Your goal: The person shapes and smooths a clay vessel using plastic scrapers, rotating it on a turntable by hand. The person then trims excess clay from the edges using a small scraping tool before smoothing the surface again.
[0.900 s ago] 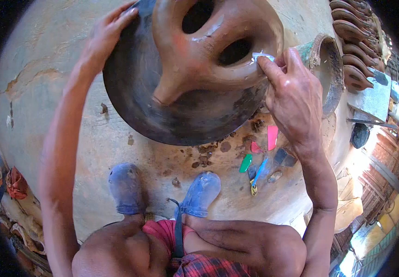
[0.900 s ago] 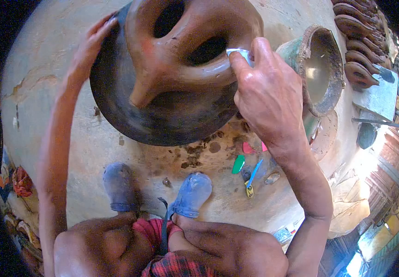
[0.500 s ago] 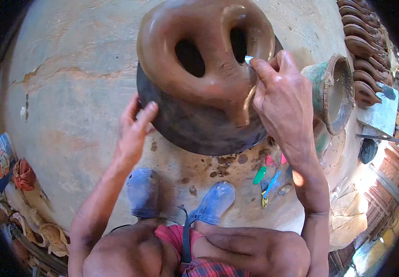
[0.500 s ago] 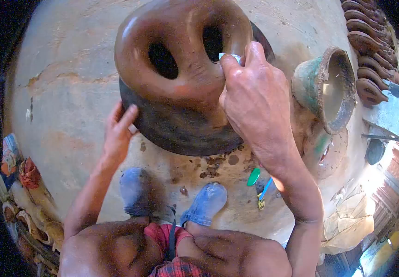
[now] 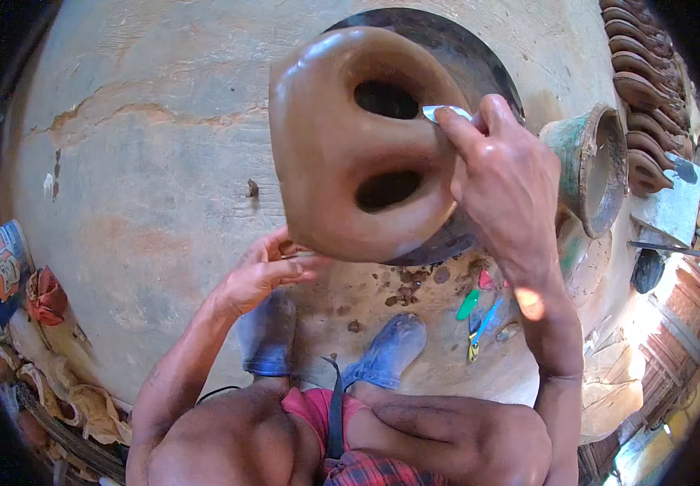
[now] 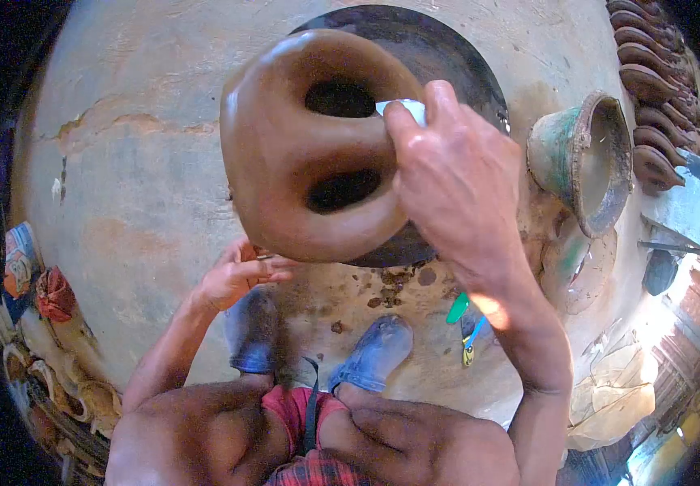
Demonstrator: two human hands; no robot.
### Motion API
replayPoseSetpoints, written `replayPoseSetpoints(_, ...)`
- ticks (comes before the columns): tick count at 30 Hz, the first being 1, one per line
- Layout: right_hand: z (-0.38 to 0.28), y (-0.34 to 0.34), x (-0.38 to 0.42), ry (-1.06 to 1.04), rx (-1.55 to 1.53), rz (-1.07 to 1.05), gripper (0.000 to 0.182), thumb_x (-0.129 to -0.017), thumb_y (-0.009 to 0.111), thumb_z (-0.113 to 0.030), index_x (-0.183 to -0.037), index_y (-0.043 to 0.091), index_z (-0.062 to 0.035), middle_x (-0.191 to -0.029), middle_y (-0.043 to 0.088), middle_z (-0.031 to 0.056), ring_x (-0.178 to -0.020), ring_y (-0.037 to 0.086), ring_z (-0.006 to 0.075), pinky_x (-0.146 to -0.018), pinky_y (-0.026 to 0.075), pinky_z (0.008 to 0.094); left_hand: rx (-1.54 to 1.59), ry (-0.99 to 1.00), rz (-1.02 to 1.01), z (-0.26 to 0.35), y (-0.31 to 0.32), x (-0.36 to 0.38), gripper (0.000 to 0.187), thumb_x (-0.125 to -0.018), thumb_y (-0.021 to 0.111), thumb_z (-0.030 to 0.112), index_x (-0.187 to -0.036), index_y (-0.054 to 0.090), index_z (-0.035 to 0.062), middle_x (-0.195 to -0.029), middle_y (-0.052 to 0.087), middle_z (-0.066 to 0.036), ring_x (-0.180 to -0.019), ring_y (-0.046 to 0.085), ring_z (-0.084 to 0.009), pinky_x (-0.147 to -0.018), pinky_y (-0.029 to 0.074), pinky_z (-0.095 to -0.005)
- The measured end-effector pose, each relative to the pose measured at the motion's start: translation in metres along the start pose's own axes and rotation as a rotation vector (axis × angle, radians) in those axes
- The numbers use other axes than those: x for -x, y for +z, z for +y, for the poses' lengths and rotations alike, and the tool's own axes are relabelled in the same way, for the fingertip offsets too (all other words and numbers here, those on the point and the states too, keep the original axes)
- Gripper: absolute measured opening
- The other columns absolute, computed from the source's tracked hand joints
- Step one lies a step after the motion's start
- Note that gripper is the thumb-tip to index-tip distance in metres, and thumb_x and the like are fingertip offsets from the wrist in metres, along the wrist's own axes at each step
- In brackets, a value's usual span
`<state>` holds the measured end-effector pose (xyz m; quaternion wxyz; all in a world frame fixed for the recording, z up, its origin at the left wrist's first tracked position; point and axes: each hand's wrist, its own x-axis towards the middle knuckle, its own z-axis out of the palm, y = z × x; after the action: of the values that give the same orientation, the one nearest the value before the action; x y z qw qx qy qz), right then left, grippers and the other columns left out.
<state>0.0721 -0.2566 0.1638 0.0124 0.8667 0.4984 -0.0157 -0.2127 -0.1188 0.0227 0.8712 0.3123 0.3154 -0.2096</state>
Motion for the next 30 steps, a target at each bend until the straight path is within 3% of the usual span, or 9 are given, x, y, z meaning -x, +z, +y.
replayPoseSetpoints(3, 0.015, -0.004, -0.003, -0.15, 0.024, 0.186, 0.032, -0.081, 0.072, -0.006, -0.111, 0.079, -0.0147, -0.095, 0.063, 0.0064, -0.09, 0.066, 0.0245, -0.073, 0.059, 0.0388, 0.136, 0.122, 0.022, 0.003, -0.012, -0.001, 0.084, -0.091, 0.062, -0.003, -0.169, 0.029, 0.0058, -0.155, 0.056, -0.016, -0.133, 0.065, -0.0274, -0.108, 0.056, -0.0431)
replayPoseSetpoints(6, 0.029, -0.002, -0.018, -0.346, 0.037, 0.344, 0.036, -0.081, 0.073, -0.004, -0.114, 0.08, -0.0145, -0.098, 0.064, 0.0057, -0.093, 0.066, 0.0257, -0.077, 0.059, 0.0391, 0.176, 0.179, 0.087, 0.018, -0.027, -0.009, 0.082, -0.092, 0.057, -0.001, -0.169, 0.028, 0.0059, -0.151, 0.058, -0.017, -0.13, 0.066, -0.0274, -0.108, 0.057, -0.0466)
replayPoseSetpoints(9, 0.038, 0.016, -0.027, -0.523, -0.002, 0.351, 0.041, -0.08, 0.074, -0.006, -0.12, 0.078, -0.0142, -0.111, 0.068, 0.0061, -0.102, 0.066, 0.0257, -0.082, 0.058, 0.0402, 0.237, 0.308, 0.012, 0.051, -0.035, -0.014, 0.078, -0.099, 0.058, 0.013, -0.17, 0.027, 0.0065, -0.146, 0.061, -0.018, -0.127, 0.068, -0.0273, -0.106, 0.058, -0.0448)
replayPoseSetpoints(11, 0.04, 0.025, -0.029, -0.663, 0.012, 0.3, 0.039, -0.084, 0.072, -0.014, -0.122, 0.076, -0.0128, -0.122, 0.069, 0.0076, -0.108, 0.066, 0.0256, -0.086, 0.056, 0.0416, 0.192, 0.4, 0.016, 0.068, -0.036, -0.019, 0.075, -0.104, 0.057, 0.03, -0.17, 0.027, 0.0063, -0.138, 0.066, -0.016, -0.118, 0.071, -0.0256, -0.104, 0.059, -0.0425)
replayPoseSetpoints(16, 0.036, 0.018, -0.012, -0.635, 0.075, 0.222, 0.03, -0.09, 0.066, -0.018, -0.117, 0.074, -0.0093, -0.117, 0.067, 0.0085, -0.107, 0.065, 0.0259, -0.087, 0.054, 0.0411, 0.135, 0.439, 0.067, 0.099, -0.029, -0.036, 0.067, -0.111, 0.053, 0.043, -0.165, 0.039, 0.0062, -0.133, 0.069, -0.012, -0.107, 0.071, -0.021, -0.099, 0.058, -0.0399)
replayPoseSetpoints(19, 0.022, 0.008, 0.0, -0.484, 0.099, 0.134, 0.025, -0.089, 0.065, -0.016, -0.111, 0.073, -0.0063, -0.107, 0.064, 0.0112, -0.101, 0.066, 0.028, -0.085, 0.055, 0.0419, -0.107, 0.417, 0.345, 0.098, -0.02, -0.047, 0.066, -0.113, 0.046, 0.057, -0.153, 0.055, 0.0056, -0.132, 0.069, -0.011, -0.114, 0.068, -0.0201, -0.098, 0.057, -0.0398)
replayPoseSetpoints(24, -0.001, 0.002, 0.014, -0.243, -0.007, 0.048, 0.019, -0.081, 0.07, -0.01, -0.098, 0.07, -0.0004, -0.101, 0.06, 0.0164, -0.091, 0.068, 0.0333, -0.079, 0.058, 0.0443, -0.016, 0.388, 0.294, 0.081, -0.022, -0.043, 0.066, -0.113, 0.044, 0.058, -0.155, 0.05, 0.0069, -0.13, 0.07, -0.012, -0.105, 0.07, -0.0199, -0.093, 0.058, -0.0367)
replayPoseSetpoints(28, -0.016, -0.009, 0.026, -0.16, -0.071, -0.039, 0.021, -0.079, 0.071, -0.008, -0.098, 0.07, 0.0002, -0.101, 0.06, 0.0171, -0.089, 0.069, 0.0335, -0.078, 0.059, 0.0444, 0.141, 0.306, 0.212, 0.041, -0.022, -0.03, 0.064, -0.113, 0.041, 0.061, -0.151, 0.048, 0.0104, -0.128, 0.07, -0.012, -0.096, 0.073, -0.0199, -0.089, 0.059, -0.0364)
replayPoseSetpoints(30, -0.022, -0.011, 0.036, -0.108, -0.13, -0.081, 0.021, -0.079, 0.072, -0.008, -0.098, 0.07, 0.0001, -0.099, 0.059, 0.0167, -0.088, 0.069, 0.033, -0.078, 0.06, 0.0436, 0.181, 0.286, 0.137, 0.023, -0.015, -0.022, 0.063, -0.113, 0.04, 0.062, -0.149, 0.047, 0.0113, -0.127, 0.07, -0.012, -0.101, 0.074, -0.0219, -0.09, 0.06, -0.0393)
